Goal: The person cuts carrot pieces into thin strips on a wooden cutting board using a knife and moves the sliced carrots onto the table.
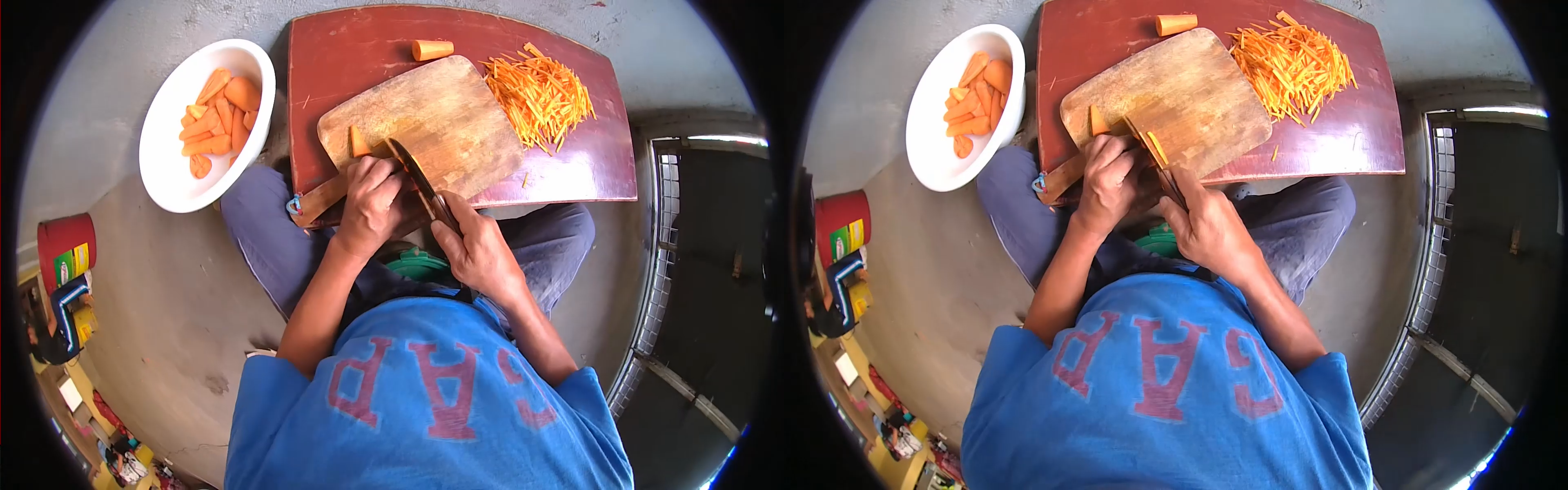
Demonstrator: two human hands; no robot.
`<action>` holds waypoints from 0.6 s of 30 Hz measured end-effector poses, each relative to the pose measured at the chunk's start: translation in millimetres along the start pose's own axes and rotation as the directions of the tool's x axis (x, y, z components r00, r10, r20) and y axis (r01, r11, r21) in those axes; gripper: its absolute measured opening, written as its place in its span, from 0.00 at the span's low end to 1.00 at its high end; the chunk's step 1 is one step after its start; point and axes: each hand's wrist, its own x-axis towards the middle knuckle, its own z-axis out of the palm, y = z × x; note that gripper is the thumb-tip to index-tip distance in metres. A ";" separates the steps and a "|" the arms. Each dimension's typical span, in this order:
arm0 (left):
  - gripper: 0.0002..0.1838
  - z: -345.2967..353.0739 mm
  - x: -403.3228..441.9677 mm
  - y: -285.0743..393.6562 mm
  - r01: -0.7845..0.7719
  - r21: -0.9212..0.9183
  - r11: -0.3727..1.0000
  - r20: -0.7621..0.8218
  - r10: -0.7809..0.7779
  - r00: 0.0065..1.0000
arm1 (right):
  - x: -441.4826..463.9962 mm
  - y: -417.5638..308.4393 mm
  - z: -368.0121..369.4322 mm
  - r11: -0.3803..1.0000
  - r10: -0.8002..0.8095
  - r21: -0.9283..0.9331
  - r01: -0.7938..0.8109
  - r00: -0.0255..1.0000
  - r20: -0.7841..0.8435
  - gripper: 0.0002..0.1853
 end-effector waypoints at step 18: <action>0.14 3.8 0.2 2.1 -0.016 -0.005 1.000 -0.065 0.016 0.998 | 9.0 -10.6 -2.3 1.000 0.018 0.011 -0.018 1.000 -0.009 0.11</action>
